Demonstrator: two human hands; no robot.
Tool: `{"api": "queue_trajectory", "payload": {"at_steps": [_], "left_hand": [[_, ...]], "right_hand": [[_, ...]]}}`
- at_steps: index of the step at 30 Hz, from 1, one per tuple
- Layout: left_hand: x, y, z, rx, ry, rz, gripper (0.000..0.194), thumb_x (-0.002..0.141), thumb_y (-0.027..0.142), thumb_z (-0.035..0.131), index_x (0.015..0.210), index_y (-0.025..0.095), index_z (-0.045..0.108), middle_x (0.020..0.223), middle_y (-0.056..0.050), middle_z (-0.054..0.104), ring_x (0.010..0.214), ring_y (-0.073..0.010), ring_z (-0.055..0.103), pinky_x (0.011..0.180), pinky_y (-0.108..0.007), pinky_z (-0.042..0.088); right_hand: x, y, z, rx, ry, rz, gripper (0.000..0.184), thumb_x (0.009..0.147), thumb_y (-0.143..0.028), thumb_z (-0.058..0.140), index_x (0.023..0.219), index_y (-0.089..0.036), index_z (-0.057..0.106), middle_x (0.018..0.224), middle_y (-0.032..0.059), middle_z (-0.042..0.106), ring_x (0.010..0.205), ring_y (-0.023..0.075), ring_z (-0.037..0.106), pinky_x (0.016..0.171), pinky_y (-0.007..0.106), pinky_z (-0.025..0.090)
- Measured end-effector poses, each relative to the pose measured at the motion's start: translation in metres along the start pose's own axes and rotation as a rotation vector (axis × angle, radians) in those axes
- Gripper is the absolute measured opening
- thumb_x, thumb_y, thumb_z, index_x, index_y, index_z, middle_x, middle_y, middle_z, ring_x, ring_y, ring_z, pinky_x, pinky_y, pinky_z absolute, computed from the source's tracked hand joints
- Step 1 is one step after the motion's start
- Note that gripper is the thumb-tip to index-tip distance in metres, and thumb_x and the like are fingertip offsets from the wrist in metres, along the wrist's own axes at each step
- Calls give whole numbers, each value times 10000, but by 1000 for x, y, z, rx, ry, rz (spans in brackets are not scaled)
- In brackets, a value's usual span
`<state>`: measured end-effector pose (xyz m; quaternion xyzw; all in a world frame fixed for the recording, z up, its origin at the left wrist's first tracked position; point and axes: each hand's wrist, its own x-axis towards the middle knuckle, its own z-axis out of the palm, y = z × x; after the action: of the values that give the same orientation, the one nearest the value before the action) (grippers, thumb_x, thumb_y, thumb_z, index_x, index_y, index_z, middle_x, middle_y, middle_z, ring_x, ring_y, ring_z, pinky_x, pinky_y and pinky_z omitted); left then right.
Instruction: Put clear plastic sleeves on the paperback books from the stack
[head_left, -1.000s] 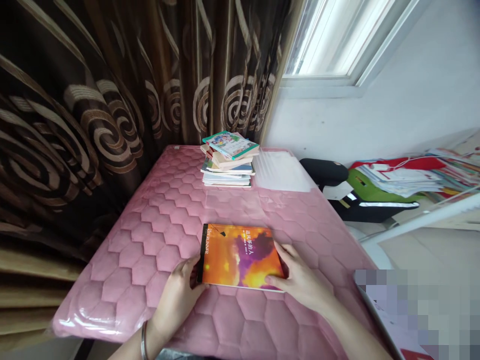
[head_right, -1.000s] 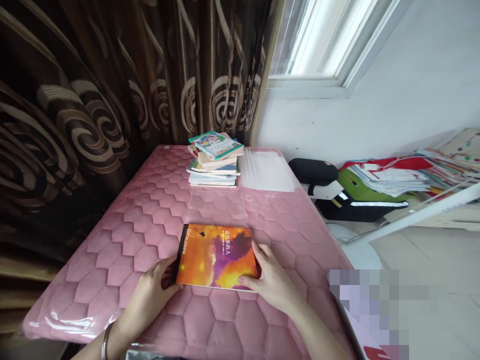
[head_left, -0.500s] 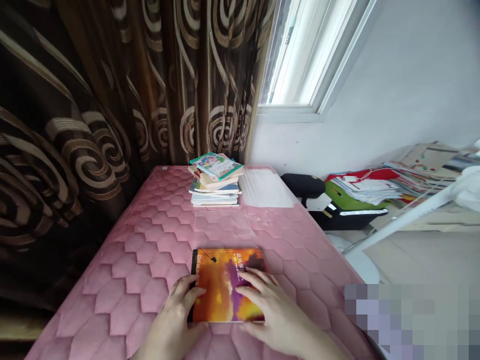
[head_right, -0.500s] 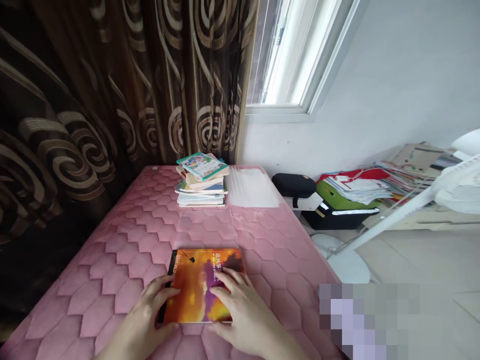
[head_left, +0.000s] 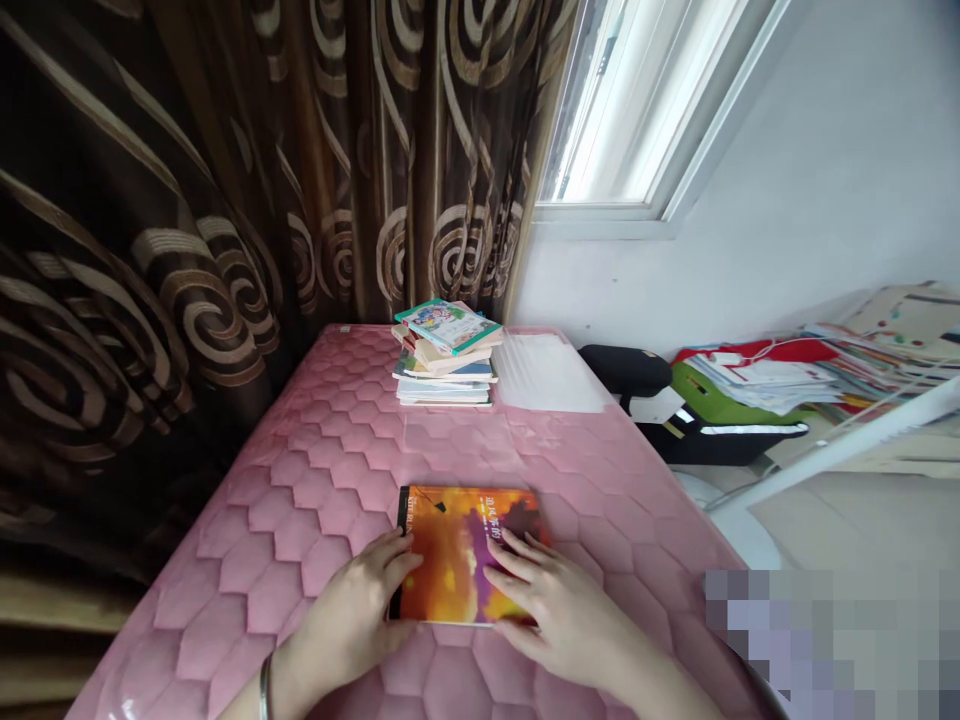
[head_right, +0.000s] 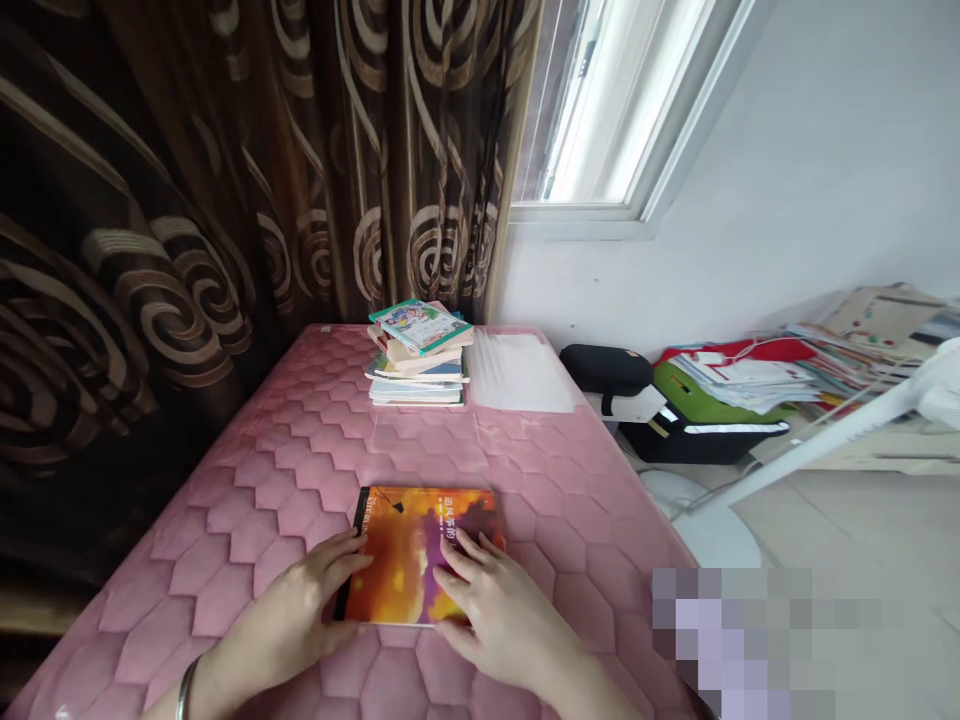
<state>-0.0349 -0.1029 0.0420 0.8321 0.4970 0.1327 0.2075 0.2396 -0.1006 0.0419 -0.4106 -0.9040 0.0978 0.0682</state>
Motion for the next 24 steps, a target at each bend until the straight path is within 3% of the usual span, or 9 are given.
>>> {"api": "queue_trajectory", "payload": {"at_steps": [6, 9, 12, 14, 17, 20, 24], "left_hand": [[-1, -5, -1, 14, 51, 122, 432, 778, 329, 635, 1192, 210, 594, 1290, -124, 575, 1197, -279, 526, 1005, -430, 445], [2, -2, -2, -10, 120, 139, 274, 876, 358, 511, 1060, 213, 654, 1113, -94, 678, 1055, -237, 612, 929, -374, 480], [15, 1, -2, -110, 218, 33, 298, 918, 380, 428, 874, 209, 669, 848, -44, 712, 793, -182, 651, 744, -290, 494], [31, 2, -2, -220, 332, -102, 322, 910, 409, 427, 796, 196, 641, 716, -18, 678, 646, -155, 615, 610, -249, 453], [65, 1, -5, -410, 515, -243, 305, 863, 446, 477, 753, 188, 598, 652, 1, 633, 576, -142, 564, 531, -230, 398], [98, -4, -9, -597, 574, -244, 272, 809, 449, 536, 737, 190, 579, 689, -6, 637, 631, -155, 576, 574, -236, 415], [125, -23, -11, -744, 566, -325, 263, 753, 456, 596, 734, 194, 573, 667, -8, 632, 611, -168, 570, 566, -253, 395]], "right_hand": [[1, 2, -9, 53, 55, -54, 281, 900, -311, 484, 1092, -247, 680, 1154, 38, 674, 1136, 238, 583, 934, 362, 476], [3, 4, -15, 13, 83, -44, 275, 929, -236, 428, 959, -240, 702, 904, 9, 744, 839, 169, 690, 724, 260, 506], [10, 6, -23, -128, 192, 6, 286, 930, -221, 428, 799, -209, 682, 644, 0, 691, 550, 135, 629, 531, 239, 423], [21, 4, -29, -225, 385, 29, 265, 927, -195, 429, 852, -191, 682, 710, 28, 706, 619, 147, 637, 617, 268, 439], [46, -4, -36, -289, 582, 29, 281, 924, -178, 430, 1118, -199, 632, 1138, 84, 669, 1049, 228, 588, 930, 399, 386], [74, -13, -32, -246, 513, 43, 352, 911, -331, 477, 1244, -251, 557, 1387, 69, 488, 1262, 289, 410, 1039, 504, 278], [95, -11, -12, -147, 371, 88, 461, 881, -467, 482, 1297, -271, 507, 1430, 60, 433, 1304, 324, 344, 1055, 553, 238]]}}
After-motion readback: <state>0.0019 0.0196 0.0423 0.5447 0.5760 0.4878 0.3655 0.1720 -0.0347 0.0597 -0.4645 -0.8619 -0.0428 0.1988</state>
